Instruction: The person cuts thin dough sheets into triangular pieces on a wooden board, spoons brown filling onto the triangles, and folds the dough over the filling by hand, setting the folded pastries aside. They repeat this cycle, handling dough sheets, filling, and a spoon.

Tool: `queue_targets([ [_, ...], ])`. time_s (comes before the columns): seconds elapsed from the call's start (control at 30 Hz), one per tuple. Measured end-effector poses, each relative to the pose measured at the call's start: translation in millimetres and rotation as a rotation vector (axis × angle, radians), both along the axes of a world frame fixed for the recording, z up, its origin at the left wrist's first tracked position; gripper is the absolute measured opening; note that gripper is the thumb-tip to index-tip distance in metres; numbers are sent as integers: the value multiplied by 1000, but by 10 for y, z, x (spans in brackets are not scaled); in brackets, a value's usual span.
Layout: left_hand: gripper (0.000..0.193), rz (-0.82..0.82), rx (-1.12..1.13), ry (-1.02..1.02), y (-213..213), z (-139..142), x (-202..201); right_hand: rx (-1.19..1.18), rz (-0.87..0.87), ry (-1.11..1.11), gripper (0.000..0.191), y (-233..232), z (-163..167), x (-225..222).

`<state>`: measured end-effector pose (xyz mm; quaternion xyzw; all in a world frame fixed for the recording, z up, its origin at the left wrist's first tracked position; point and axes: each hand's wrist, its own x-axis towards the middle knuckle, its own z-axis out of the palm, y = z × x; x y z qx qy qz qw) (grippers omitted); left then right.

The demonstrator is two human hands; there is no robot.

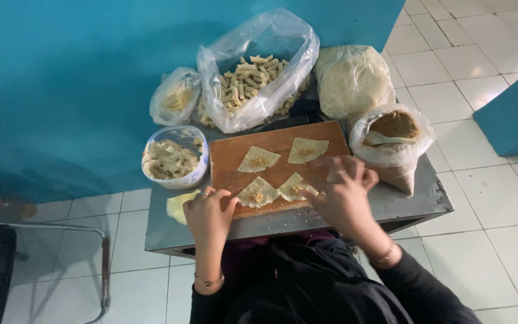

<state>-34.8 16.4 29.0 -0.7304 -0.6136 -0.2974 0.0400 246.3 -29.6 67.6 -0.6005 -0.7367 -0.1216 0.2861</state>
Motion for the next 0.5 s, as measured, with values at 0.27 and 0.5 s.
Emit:
queue_targets([
  [0.27, 12, 6, -127, -15, -74, 80, 139, -179, 104, 63, 21, 141, -8, -444],
  [0.5, 10, -35, -31, -69, -107, 79, 181, -201, 59, 36, 13, 216, -113, -516],
])
